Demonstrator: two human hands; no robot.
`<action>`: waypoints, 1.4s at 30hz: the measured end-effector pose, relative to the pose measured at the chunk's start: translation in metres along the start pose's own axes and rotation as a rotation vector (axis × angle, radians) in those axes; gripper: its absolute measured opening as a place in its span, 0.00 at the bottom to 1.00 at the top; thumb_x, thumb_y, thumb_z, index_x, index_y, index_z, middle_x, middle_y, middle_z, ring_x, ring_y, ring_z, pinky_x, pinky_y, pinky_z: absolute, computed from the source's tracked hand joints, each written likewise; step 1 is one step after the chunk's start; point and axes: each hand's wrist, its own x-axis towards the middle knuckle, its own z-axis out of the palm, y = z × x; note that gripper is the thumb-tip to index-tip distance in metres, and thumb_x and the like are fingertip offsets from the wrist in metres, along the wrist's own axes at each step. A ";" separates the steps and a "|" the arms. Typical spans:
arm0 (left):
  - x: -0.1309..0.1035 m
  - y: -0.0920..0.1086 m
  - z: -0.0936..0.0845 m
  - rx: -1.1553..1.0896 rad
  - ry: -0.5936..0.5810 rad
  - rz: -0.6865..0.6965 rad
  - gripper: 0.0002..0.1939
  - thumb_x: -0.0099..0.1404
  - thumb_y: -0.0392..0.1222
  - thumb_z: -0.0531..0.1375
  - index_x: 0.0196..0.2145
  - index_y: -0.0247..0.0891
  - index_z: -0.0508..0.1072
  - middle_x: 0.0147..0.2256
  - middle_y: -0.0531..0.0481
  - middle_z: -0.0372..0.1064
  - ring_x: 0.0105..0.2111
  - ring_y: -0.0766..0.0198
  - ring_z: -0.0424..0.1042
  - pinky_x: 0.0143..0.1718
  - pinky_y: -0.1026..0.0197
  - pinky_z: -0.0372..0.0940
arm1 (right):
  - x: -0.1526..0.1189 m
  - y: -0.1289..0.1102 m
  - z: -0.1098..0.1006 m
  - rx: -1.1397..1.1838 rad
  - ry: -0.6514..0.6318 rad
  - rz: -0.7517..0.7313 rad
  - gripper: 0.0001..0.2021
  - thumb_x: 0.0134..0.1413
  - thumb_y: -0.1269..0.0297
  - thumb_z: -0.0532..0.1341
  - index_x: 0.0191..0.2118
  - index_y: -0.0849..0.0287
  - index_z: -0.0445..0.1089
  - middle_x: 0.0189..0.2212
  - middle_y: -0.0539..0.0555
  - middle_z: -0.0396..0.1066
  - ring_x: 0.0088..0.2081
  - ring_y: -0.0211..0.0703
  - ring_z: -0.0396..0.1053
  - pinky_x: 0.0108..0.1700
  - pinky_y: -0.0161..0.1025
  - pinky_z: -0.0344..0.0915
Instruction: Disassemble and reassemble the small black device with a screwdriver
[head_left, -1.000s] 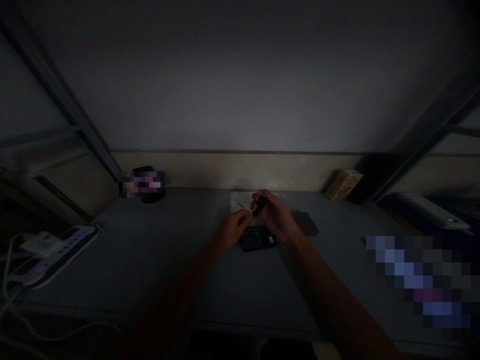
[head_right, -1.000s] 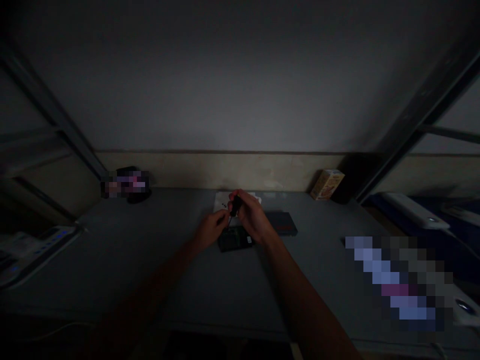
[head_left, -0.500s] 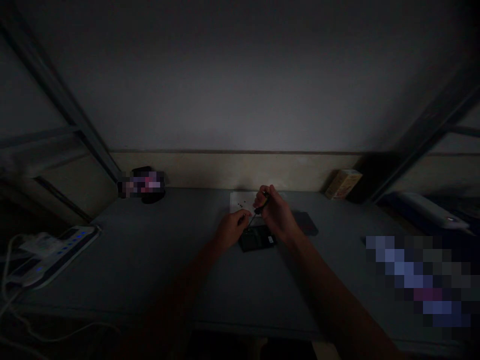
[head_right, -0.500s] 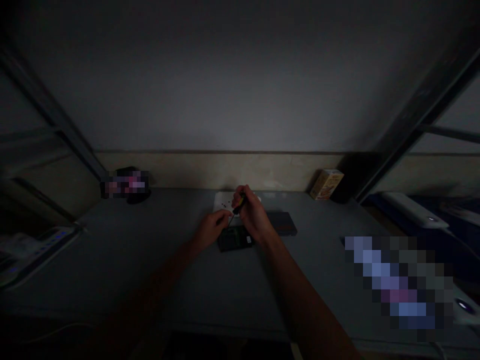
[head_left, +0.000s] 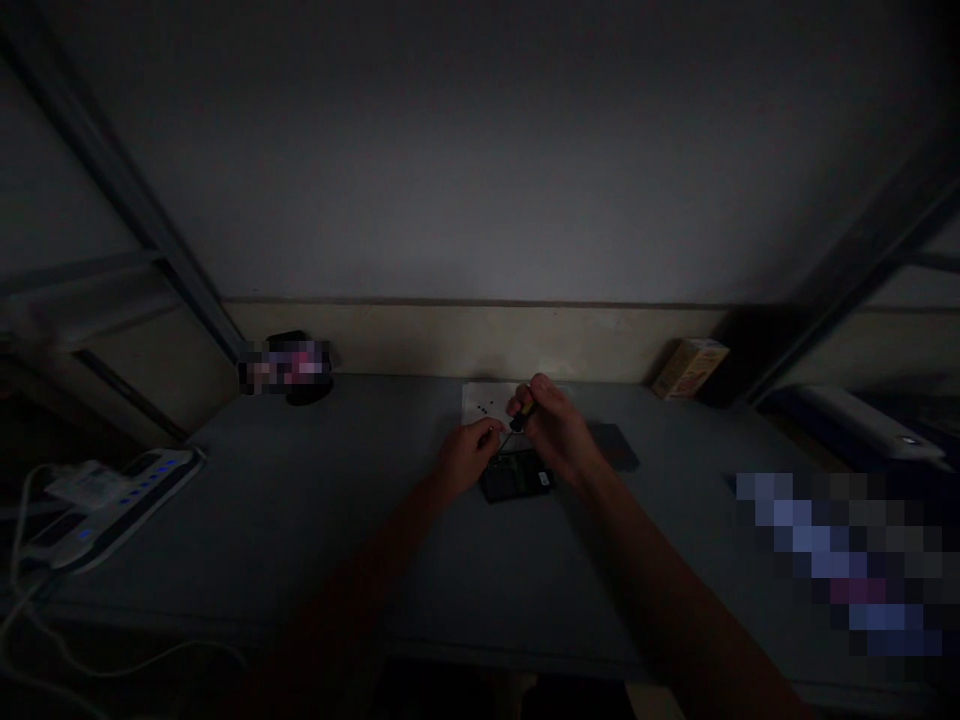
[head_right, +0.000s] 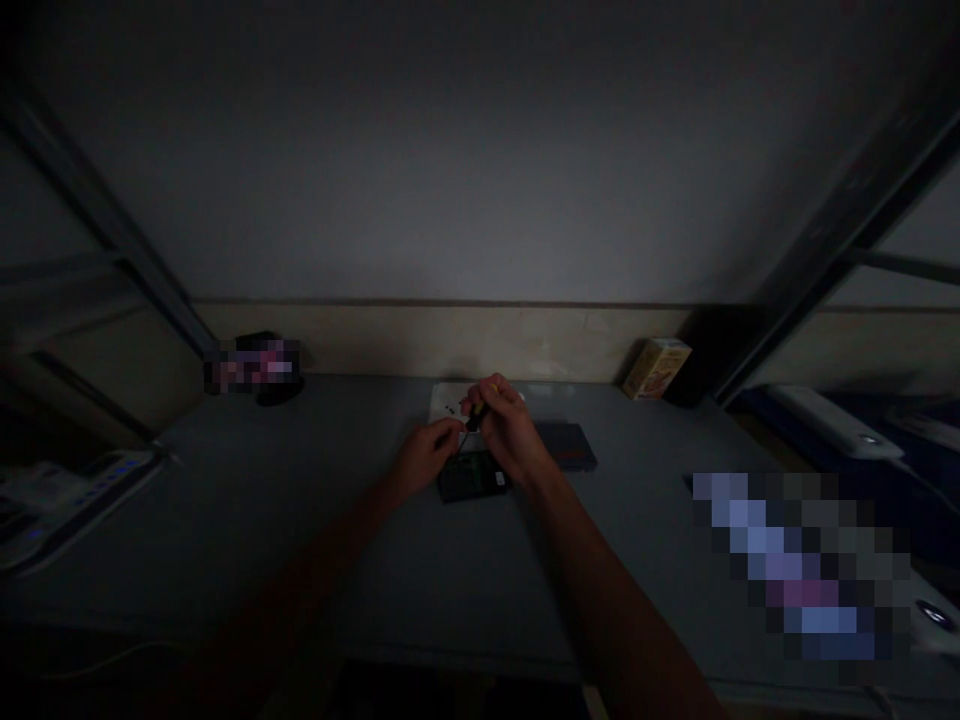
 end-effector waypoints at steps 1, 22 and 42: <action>0.000 -0.001 0.000 0.002 0.004 -0.002 0.14 0.74 0.43 0.54 0.44 0.37 0.78 0.29 0.53 0.72 0.28 0.65 0.68 0.32 0.65 0.59 | 0.001 0.000 -0.001 0.011 -0.008 -0.008 0.14 0.51 0.57 0.75 0.29 0.53 0.69 0.27 0.46 0.66 0.31 0.38 0.66 0.36 0.37 0.65; 0.000 0.009 -0.005 0.035 -0.004 -0.047 0.14 0.74 0.41 0.53 0.46 0.37 0.78 0.28 0.51 0.73 0.29 0.63 0.72 0.32 0.64 0.62 | -0.002 -0.058 -0.001 -0.291 0.212 -0.434 0.19 0.53 0.44 0.71 0.38 0.49 0.65 0.27 0.41 0.64 0.25 0.32 0.65 0.35 0.34 0.70; -0.013 0.012 -0.048 0.051 -0.451 0.061 0.41 0.49 0.47 0.78 0.60 0.43 0.72 0.58 0.41 0.68 0.59 0.45 0.67 0.62 0.45 0.62 | -0.060 -0.123 -0.099 -1.900 -0.364 0.242 0.27 0.54 0.65 0.67 0.61 0.51 0.74 0.55 0.59 0.78 0.54 0.62 0.77 0.58 0.56 0.69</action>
